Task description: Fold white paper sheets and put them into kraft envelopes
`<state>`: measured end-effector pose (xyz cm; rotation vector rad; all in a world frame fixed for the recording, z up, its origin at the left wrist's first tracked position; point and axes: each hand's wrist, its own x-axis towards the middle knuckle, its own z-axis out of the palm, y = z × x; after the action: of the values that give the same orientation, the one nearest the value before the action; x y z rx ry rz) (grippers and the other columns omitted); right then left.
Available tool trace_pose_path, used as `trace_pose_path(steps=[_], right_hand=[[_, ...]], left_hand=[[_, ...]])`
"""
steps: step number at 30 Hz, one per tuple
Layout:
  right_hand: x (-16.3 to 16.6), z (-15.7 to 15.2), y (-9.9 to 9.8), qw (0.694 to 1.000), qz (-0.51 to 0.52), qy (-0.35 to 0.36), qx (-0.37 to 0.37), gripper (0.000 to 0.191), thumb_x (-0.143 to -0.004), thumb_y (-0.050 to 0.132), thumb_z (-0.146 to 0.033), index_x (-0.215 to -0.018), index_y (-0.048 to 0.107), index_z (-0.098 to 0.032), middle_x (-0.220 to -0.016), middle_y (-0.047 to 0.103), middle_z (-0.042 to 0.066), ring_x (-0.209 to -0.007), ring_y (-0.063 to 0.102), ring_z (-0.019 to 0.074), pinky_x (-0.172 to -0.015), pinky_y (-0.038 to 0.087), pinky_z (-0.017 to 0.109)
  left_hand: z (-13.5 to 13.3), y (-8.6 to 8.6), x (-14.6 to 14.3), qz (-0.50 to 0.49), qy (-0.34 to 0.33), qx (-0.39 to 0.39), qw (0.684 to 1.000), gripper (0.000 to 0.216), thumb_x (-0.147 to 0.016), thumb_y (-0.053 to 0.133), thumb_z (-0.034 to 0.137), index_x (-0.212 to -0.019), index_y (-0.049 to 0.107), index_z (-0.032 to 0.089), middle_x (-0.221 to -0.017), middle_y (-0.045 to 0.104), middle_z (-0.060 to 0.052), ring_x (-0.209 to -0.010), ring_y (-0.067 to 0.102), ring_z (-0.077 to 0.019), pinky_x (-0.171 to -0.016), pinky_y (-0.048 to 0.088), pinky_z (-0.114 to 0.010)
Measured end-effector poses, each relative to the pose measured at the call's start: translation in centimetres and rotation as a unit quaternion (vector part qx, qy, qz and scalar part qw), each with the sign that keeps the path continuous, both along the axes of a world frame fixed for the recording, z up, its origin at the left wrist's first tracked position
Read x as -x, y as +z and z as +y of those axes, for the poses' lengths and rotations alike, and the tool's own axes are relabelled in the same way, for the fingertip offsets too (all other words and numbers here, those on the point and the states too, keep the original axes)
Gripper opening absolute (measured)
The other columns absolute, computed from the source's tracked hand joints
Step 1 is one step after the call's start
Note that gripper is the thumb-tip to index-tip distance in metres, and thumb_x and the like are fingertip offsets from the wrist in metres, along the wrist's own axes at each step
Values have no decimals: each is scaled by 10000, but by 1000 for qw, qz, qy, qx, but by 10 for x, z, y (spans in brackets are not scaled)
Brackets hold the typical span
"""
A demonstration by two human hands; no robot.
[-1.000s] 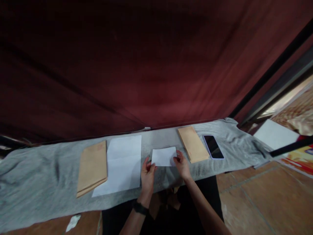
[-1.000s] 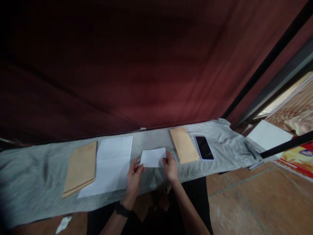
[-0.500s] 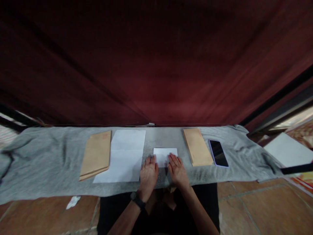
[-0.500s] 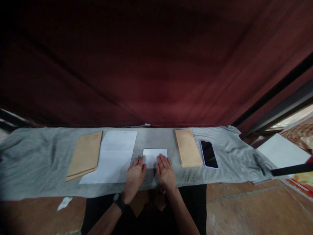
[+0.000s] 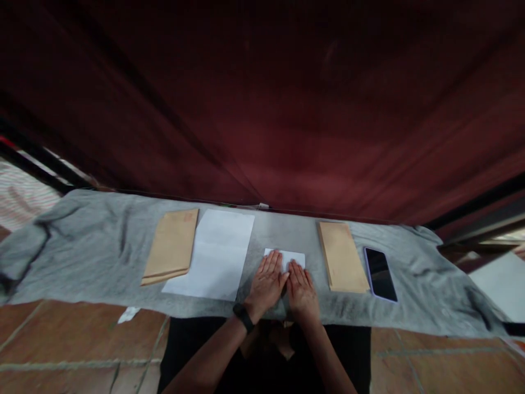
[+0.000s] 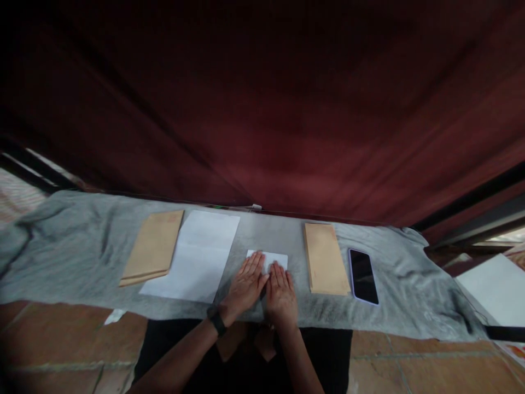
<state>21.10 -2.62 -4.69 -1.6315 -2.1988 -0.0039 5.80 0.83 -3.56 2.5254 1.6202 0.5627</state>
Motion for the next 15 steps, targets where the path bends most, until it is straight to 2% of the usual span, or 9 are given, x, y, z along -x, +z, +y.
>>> trace_pose_path(steps=[7, 12, 15], right_hand=[[0, 0, 2, 1000, 17, -7, -5, 520, -1031, 344, -206, -1542, 398, -127, -1531, 491, 149, -1437, 443, 256, -1189, 347, 480], [9, 7, 6, 999, 38, -14, 8, 479, -1053, 326, -241, -1495, 475, -134, -1517, 513, 133, -1433, 449, 254, -1213, 310, 500], [21, 15, 9, 998, 48, 33, 39, 476, -1070, 313, -291, -1494, 479, -151, -1535, 495, 104, -1445, 434, 218, -1217, 322, 448]], left_hand=[[5, -5, 13, 13, 73, 1, 997, 592, -1023, 338, 319, -1561, 313, 75, -1598, 385, -162, -1518, 293, -246, -1238, 270, -463], [3, -4, 17, 23, 76, -1, 997, 601, -1018, 344, 331, -1551, 334, 54, -1600, 377, -174, -1524, 277, -254, -1248, 241, -456], [3, -5, 19, 32, 63, 0, 997, 595, -988, 335, 221, -1562, 315, 64, -1617, 351, -158, -1533, 252, -244, -1247, 241, -449]])
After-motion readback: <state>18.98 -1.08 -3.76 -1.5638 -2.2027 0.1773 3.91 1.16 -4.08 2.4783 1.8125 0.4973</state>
